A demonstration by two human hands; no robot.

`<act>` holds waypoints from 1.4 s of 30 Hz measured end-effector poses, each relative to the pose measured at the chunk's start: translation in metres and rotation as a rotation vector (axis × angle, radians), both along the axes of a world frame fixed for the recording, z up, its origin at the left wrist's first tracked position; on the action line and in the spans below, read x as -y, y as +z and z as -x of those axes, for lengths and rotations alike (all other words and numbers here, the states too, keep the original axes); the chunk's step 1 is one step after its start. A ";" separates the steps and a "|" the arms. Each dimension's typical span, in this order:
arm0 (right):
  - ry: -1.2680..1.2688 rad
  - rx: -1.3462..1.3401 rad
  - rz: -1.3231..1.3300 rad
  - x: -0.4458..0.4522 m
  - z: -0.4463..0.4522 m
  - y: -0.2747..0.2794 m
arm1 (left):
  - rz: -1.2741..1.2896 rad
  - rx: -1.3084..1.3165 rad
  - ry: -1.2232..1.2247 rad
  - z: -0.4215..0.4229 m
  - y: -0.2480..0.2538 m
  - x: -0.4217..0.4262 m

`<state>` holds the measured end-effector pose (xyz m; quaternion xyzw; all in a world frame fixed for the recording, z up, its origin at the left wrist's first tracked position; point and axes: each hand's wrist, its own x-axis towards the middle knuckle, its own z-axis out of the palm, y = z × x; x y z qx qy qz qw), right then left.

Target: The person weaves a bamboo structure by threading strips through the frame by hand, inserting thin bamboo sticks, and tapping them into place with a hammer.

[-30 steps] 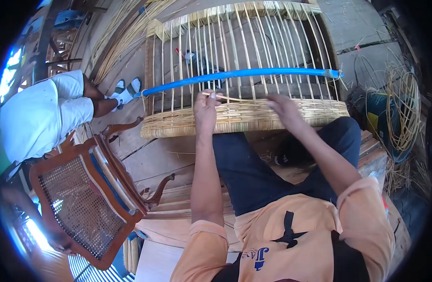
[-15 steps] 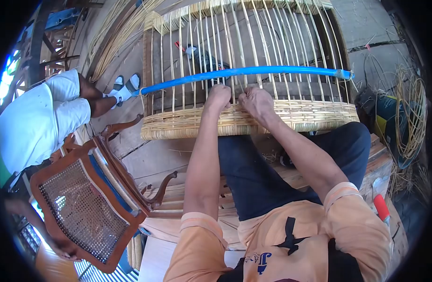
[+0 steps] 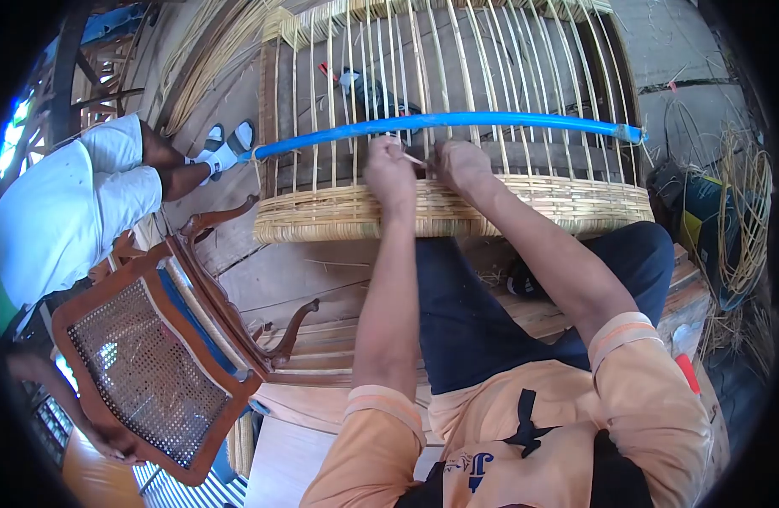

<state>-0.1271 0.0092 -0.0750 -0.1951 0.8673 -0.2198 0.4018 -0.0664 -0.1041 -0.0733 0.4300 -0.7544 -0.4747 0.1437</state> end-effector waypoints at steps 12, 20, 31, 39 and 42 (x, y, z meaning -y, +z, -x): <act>0.117 -0.341 0.164 -0.021 -0.045 0.002 | 0.500 0.715 -0.362 -0.021 0.018 0.050; 0.009 -0.422 0.264 -0.030 -0.057 -0.004 | 0.851 0.450 -0.378 -0.037 0.025 0.029; 0.068 -0.713 0.337 -0.101 -0.058 0.017 | 0.882 0.850 -0.798 -0.088 0.036 -0.017; -0.961 -0.247 0.471 -0.281 -0.054 0.059 | -0.208 0.137 0.354 -0.174 0.004 0.119; -1.333 0.596 0.597 -0.300 -0.051 0.030 | -0.807 -0.295 0.491 -0.163 -0.016 0.141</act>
